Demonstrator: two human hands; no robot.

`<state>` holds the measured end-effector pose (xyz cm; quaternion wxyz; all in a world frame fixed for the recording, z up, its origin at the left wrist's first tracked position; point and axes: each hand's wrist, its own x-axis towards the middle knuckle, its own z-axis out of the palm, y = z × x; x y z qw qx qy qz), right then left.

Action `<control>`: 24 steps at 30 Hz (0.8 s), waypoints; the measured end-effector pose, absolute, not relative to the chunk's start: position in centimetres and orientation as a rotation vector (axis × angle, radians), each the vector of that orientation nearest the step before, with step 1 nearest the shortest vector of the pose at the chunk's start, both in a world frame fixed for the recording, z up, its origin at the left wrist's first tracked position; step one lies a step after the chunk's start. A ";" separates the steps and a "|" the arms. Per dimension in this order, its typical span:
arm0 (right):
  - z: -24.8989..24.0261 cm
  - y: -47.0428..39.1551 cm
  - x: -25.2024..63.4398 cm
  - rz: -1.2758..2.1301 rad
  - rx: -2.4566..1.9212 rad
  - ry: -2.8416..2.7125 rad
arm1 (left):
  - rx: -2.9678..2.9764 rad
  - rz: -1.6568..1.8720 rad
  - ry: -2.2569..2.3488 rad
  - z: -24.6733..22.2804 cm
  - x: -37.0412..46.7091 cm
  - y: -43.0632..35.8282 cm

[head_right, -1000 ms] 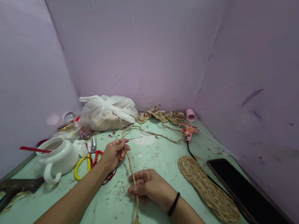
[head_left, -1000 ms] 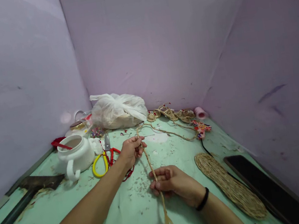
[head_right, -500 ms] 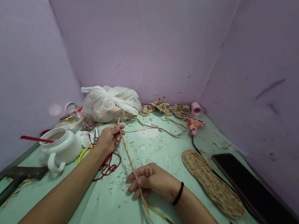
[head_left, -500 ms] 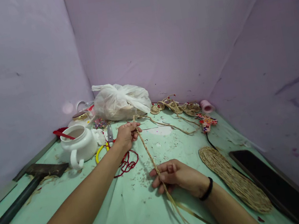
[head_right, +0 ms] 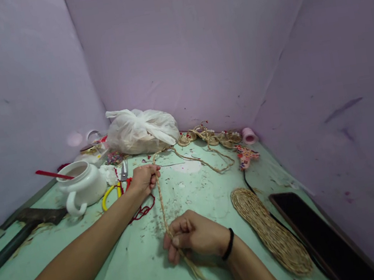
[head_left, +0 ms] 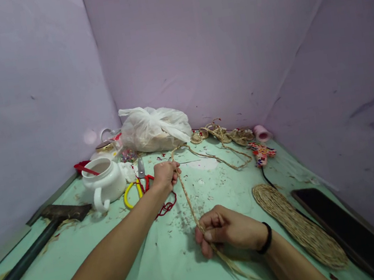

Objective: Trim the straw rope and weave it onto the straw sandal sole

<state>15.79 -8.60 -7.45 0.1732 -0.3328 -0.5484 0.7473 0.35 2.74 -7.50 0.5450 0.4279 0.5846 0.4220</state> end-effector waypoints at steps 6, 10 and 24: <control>-7.0 -8.6 15.9 2.087 -1.050 -1.153 | 1.267 0.936 1.399 -6.8 1.1 2.2; -6.7 -8.4 15.5 1.986 -1.066 -1.004 | 1.495 0.849 1.553 -5.5 0.4 2.0; -6.8 -8.1 15.3 1.808 -1.183 -0.980 | 1.750 0.217 2.417 -5.9 -6.5 4.2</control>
